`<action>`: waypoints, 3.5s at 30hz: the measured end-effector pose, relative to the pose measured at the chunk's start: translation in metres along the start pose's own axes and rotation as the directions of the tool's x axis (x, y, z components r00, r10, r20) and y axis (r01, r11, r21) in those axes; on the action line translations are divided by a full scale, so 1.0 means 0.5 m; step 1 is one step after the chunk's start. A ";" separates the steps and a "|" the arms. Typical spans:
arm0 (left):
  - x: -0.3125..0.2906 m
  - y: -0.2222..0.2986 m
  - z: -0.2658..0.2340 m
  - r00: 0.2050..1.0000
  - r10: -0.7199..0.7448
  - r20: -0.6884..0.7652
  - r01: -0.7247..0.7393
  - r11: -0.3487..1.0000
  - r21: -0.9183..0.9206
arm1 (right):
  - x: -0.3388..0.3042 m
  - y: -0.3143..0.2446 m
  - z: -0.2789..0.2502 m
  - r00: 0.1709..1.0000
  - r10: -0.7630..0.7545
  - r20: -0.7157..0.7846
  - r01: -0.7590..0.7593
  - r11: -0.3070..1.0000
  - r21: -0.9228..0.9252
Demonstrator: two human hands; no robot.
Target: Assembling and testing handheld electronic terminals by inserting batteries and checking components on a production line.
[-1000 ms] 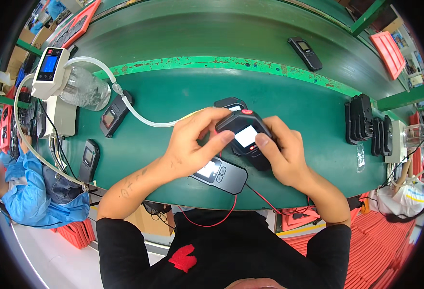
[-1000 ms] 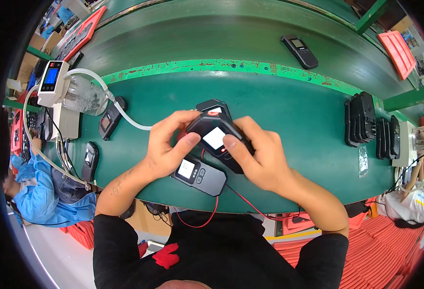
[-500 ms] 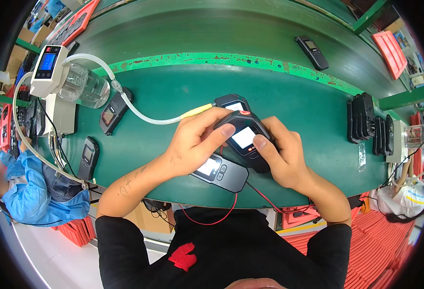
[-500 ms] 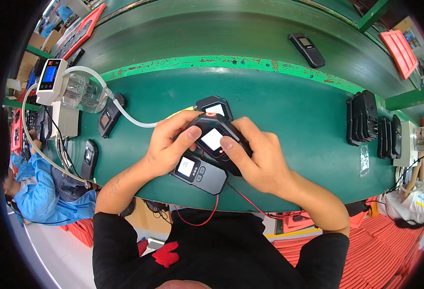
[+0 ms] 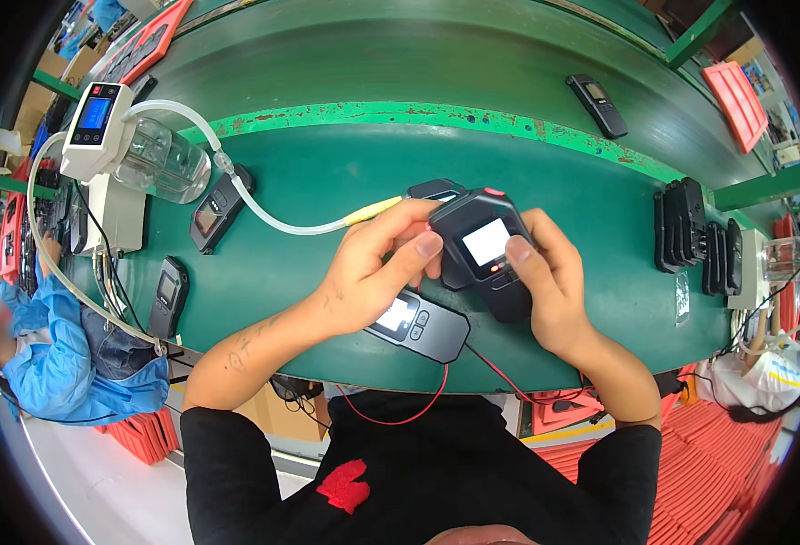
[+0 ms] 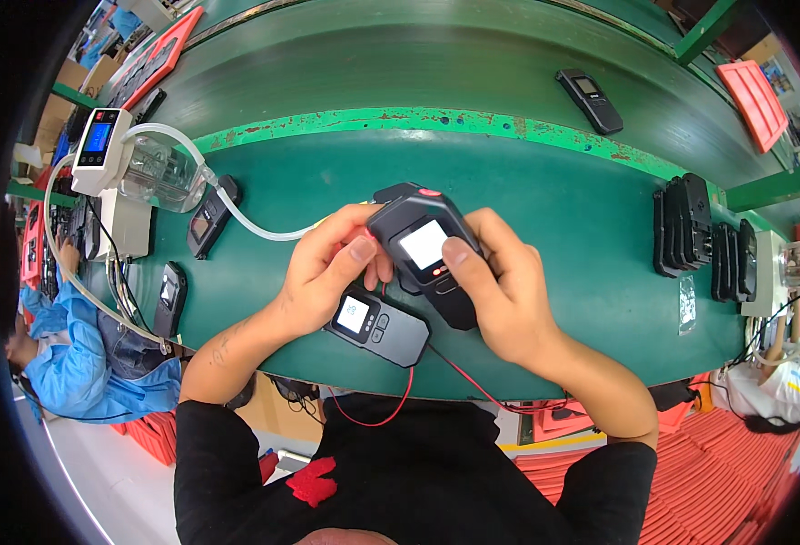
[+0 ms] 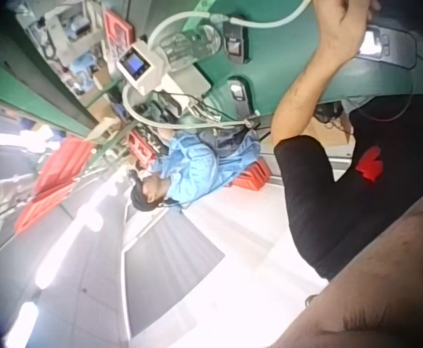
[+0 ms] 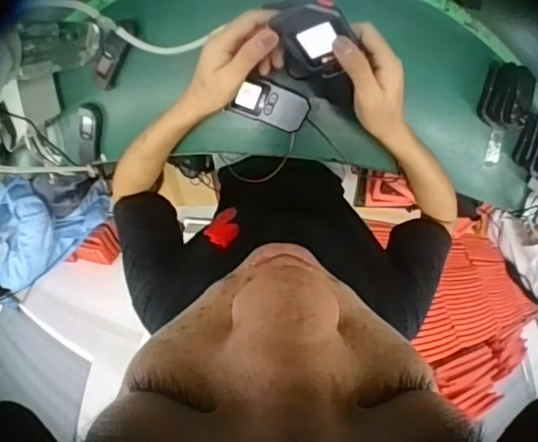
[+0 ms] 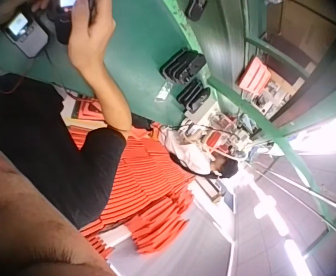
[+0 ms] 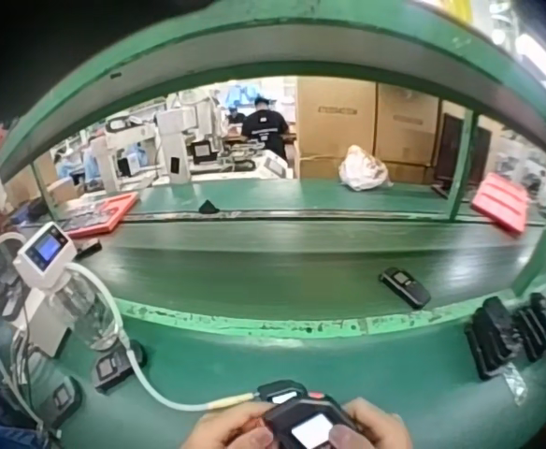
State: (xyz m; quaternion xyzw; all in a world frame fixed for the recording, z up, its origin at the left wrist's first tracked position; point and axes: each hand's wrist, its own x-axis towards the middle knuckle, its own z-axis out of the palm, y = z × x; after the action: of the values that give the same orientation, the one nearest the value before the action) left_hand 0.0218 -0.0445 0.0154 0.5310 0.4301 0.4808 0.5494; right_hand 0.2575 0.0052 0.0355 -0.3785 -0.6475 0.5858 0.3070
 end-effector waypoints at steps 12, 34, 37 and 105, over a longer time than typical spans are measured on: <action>0.004 0.012 0.000 0.999 -0.042 0.005 0.042 0.998 -0.049 | -0.034 -0.016 0.047 0.997 0.056 0.051 -0.064 0.982 0.175; 0.004 0.018 -0.009 0.990 -0.130 0.047 0.124 0.986 0.108 | -0.045 -0.016 0.041 0.980 0.088 0.176 -0.077 0.995 -0.068; -0.002 0.024 -0.012 0.994 -0.081 0.078 0.069 0.988 0.137 | -0.054 -0.018 0.050 0.981 -0.160 0.113 0.185 0.947 -0.263; 0.057 -0.032 -0.076 0.918 0.382 0.107 -0.241 0.323 0.915 | 0.101 0.080 -0.068 0.972 -0.131 -0.196 0.046 0.921 -0.388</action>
State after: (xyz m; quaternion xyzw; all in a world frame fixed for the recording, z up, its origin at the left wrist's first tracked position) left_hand -0.0095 -0.0096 -0.0022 0.7842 0.5459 0.2931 0.0338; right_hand 0.2647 0.0673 -0.0021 -0.4631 -0.7277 0.3894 0.3230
